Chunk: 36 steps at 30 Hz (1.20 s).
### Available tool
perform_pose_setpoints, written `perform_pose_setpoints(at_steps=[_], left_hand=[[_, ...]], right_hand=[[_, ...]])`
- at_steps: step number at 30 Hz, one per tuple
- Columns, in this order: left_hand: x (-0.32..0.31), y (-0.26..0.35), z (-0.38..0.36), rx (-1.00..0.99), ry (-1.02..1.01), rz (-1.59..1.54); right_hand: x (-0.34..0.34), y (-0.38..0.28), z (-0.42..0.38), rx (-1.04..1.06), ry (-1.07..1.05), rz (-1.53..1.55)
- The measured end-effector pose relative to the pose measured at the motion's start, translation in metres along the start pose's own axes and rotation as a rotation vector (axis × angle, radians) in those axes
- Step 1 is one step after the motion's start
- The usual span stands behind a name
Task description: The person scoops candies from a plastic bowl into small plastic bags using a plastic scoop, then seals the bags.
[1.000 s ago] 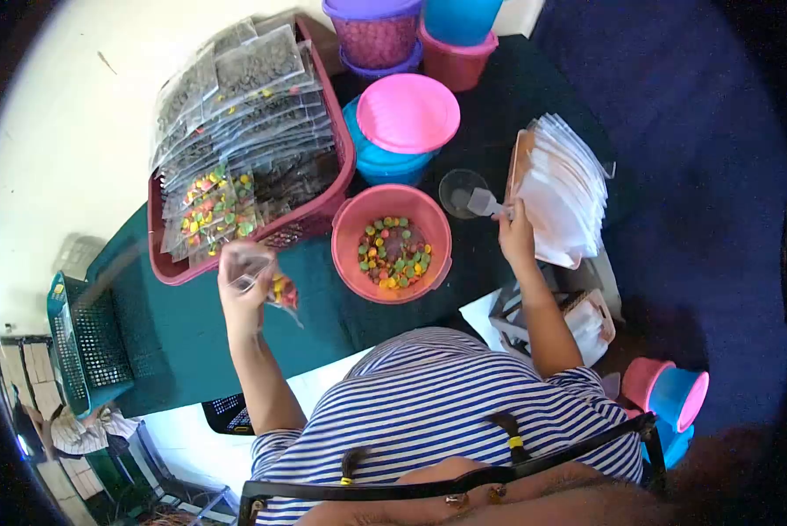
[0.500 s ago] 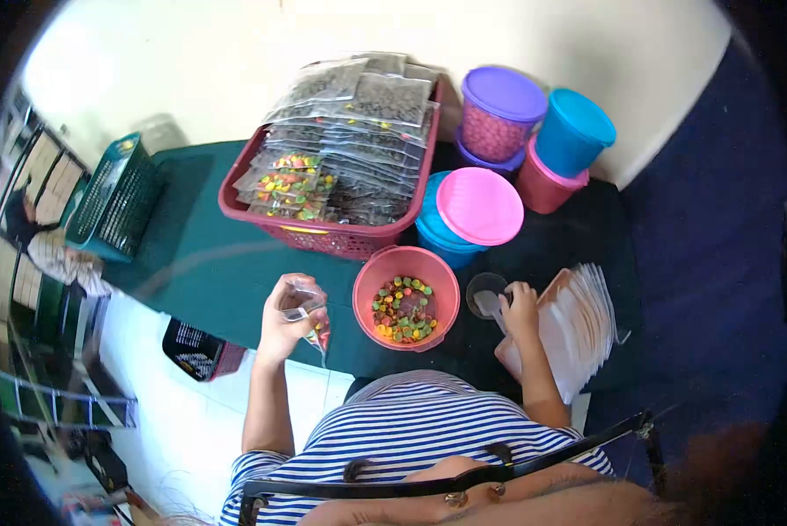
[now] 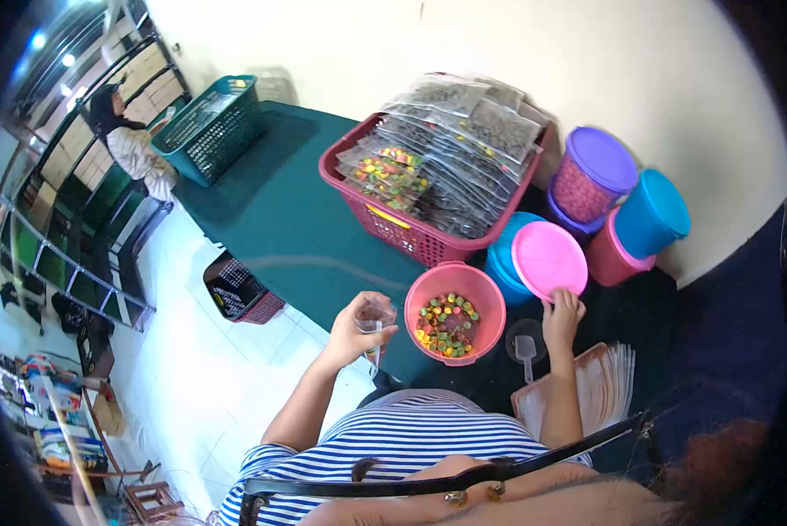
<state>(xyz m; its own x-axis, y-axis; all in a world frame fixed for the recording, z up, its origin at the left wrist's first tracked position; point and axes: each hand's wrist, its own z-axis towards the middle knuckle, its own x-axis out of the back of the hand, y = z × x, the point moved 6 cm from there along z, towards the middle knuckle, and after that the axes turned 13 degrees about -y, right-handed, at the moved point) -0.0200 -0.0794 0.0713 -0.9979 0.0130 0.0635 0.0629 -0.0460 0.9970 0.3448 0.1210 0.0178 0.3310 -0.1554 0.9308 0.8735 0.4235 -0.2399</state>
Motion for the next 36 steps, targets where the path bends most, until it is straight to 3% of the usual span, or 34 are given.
perform_pose_setpoints(at_steps=[3, 4, 6, 8, 10, 12, 17, 19, 21, 22, 23, 25, 30, 33, 36], left_hand=[[0.003, -0.001, -0.007, -0.027, 0.024, 0.016], [0.004, -0.001, -0.010, 0.052, 0.017, -0.030], [0.005, -0.003, -0.012, 0.126, 0.008, -0.075], [0.007, -0.007, -0.009, 0.132, 0.042, -0.013], [0.007, -0.007, 0.000, 0.083, 0.020, 0.040], [0.002, -0.005, 0.006, 0.046, -0.005, 0.091], [-0.014, -0.003, 0.033, -0.014, -0.144, 0.043], [-0.017, -0.006, 0.039, 0.036, -0.178, 0.022], [-0.020, -0.007, 0.050, -0.113, -0.237, 0.053], [-0.022, 0.001, 0.051, -0.039, -0.279, -0.027], [-0.020, 0.002, 0.056, -0.093, -0.265, 0.004], [-0.016, 0.010, 0.062, -0.050, -0.306, -0.036], [0.022, 0.007, 0.077, -0.036, -0.364, 0.013], [0.049, 0.000, 0.084, 0.088, -0.340, -0.035], [0.063, -0.008, 0.095, 0.045, -0.398, 0.051]], right_hand=[[0.036, -0.024, -0.020, 0.195, 0.036, 0.039], [0.033, -0.025, -0.031, 0.198, 0.036, 0.043], [0.020, -0.028, -0.055, 0.249, -0.096, 0.261], [0.014, -0.054, -0.077, 0.355, -0.125, 0.279], [0.004, -0.078, -0.100, 0.448, -0.068, 0.256], [-0.003, -0.105, -0.113, 0.473, -0.202, 0.299], [-0.021, -0.146, -0.117, 0.598, -0.259, 0.266], [-0.014, -0.154, -0.113, 0.587, -0.252, 0.294], [-0.010, -0.156, -0.104, 0.511, -0.336, 0.270], [-0.017, -0.155, -0.104, 0.505, -0.282, 0.222], [-0.024, -0.153, -0.103, 0.506, -0.258, 0.246], [-0.043, -0.150, -0.102, 0.458, -0.360, 0.115], [-0.030, -0.178, -0.085, 0.402, -0.303, 0.231], [-0.036, -0.190, -0.088, 0.344, -0.358, 0.210], [-0.032, -0.202, -0.095, 0.287, -0.325, 0.153]])
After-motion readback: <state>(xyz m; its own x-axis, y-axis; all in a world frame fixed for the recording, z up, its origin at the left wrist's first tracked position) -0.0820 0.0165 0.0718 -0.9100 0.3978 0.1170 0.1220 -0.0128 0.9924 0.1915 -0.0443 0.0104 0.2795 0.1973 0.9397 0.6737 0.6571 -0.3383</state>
